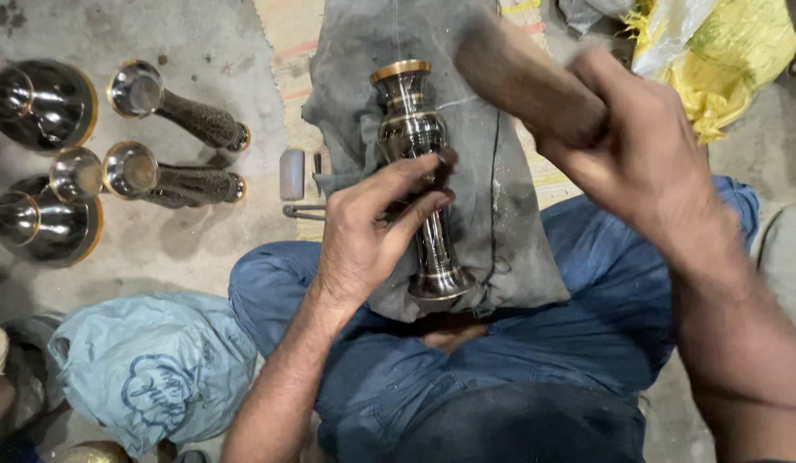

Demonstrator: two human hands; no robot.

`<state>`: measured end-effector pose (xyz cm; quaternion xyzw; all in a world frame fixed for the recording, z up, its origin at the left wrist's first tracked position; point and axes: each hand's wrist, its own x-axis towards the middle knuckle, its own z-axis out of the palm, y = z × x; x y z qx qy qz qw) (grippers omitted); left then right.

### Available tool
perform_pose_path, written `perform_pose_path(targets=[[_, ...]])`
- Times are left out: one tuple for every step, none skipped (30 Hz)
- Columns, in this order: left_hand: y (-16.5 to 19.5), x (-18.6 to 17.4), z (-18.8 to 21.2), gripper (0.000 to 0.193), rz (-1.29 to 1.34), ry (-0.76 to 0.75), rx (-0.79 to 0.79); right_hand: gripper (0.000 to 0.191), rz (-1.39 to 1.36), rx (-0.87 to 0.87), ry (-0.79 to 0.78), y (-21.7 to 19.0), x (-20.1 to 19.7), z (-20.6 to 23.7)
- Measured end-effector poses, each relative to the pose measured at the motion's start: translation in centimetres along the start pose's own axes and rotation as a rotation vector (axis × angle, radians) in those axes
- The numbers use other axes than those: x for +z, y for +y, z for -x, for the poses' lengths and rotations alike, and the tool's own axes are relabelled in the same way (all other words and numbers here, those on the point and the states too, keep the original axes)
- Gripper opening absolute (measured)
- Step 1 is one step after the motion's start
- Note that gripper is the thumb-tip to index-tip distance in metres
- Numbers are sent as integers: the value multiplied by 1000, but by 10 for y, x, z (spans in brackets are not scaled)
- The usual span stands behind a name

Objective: The person sits on the floor and uses a chisel and wooden mallet to engrave decorative patterns into a silver-colored metal vessel. They repeatedly strike the chisel along the vessel's surface, rotating it to access different areas.

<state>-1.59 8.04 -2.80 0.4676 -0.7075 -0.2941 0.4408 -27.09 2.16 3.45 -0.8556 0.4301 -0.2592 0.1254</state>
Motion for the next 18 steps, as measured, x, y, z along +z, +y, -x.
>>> perform_pose_path(targets=[[0,1,5,29,-1,27,-47,36,-150,28,-48,-3,-3,-5],[0,3,9,26,-3,52,-84,32,49,-39,-69,-5,-5,-11],[0,5,9,23,-7,81,-116,30,251,-111,-85,-5,-8,-18],[0,10,9,27,6,138,-132,28,450,-181,-109,-5,-11,-25],[1,15,12,30,20,194,-157,30,369,-131,-152,-5,-13,-31],[1,21,16,34,32,252,-185,33,287,-84,-197,-4,-15,-38],[1,25,21,29,65,287,-211,38,204,-38,-242,-6,-15,-42],[1,27,25,25,97,318,-231,33,293,-158,-224,-8,-17,-45],[1,30,26,21,131,348,-243,30,386,-277,-200,-10,-19,-50],[0,34,27,23,153,393,-237,28,475,-399,-179,-12,-21,-55],[0,38,30,25,174,434,-238,29,441,-339,-240,-15,-19,-59],[0,41,33,28,195,474,-236,30,408,-277,-299,-17,-17,-64],[0,44,36,25,165,497,-242,31,374,-219,-359,-20,-16,-68],[0,46,40,23,136,520,-248,29,469,-305,-313,-24,-16,-68],[-1,50,40,22,108,540,-247,27,568,-387,-262,-27,-19,-66],[-3,55,39,23,156,563,-231,26,668,-469,-209,-29,-22,-67],[-4,61,40,23,202,588,-224,27,612,-409,-257,-31,-24,-68],[-5,65,43,23,247,613,-218,28,554,-348,-304,-33,-26,-69]])
